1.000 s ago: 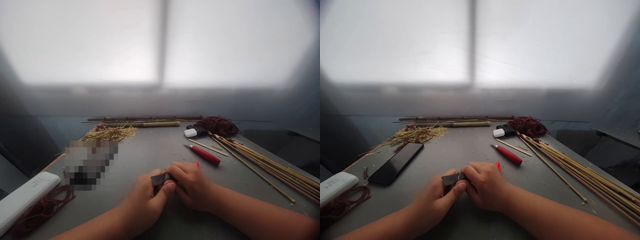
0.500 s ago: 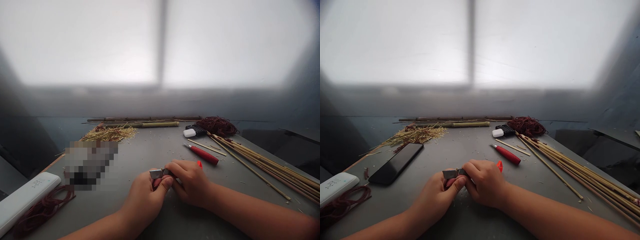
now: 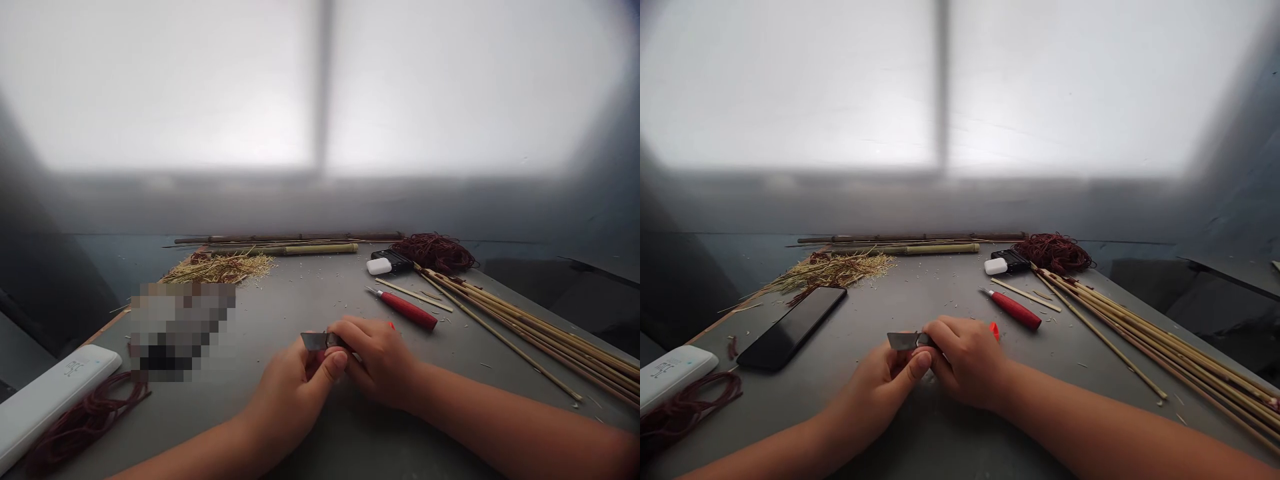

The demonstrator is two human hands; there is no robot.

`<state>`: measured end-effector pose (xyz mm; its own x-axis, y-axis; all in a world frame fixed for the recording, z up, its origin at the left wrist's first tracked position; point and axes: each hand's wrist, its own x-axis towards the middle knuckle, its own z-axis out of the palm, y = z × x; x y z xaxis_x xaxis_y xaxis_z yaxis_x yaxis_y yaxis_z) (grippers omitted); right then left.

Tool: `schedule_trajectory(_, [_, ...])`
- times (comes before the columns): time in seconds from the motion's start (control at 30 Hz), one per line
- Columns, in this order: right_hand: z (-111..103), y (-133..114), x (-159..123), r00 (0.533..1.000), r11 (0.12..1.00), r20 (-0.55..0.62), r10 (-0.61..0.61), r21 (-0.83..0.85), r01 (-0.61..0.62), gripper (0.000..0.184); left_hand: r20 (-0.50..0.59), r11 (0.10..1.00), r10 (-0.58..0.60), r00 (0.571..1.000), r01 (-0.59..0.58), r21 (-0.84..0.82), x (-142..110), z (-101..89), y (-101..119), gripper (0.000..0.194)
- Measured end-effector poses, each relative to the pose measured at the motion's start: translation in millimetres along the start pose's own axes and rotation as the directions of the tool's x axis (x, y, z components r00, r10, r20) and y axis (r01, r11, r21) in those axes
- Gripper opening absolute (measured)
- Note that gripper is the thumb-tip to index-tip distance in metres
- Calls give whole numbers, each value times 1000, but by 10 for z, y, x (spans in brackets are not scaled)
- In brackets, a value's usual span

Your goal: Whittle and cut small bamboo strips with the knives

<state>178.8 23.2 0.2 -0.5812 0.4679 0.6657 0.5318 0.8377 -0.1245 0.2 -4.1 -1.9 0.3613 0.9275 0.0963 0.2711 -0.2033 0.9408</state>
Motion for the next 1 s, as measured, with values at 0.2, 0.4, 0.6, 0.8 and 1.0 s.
schedule_trajectory(0.2, [-19,-17,8,998,998,64,-29,56,26,20,72,985,89,993,-98,139,-49,-19,54,35])
schedule_trajectory(0.4, [-28,-28,-10,998,998,50,24,61,-27,17,38,990,53,998,-58,128,-37,-4,22,40])
schedule_trajectory(0.6, [-31,-37,-8,998,996,51,41,78,-45,18,17,981,95,995,-96,169,-43,-1,19,38])
schedule_trajectory(0.8, [-33,-21,-17,996,996,84,33,85,-40,17,47,977,117,992,-123,174,-43,-6,8,36])
schedule_trajectory(1.0, [-14,-37,-27,997,996,57,46,67,-50,19,16,988,63,998,-64,142,-30,0,5,33])
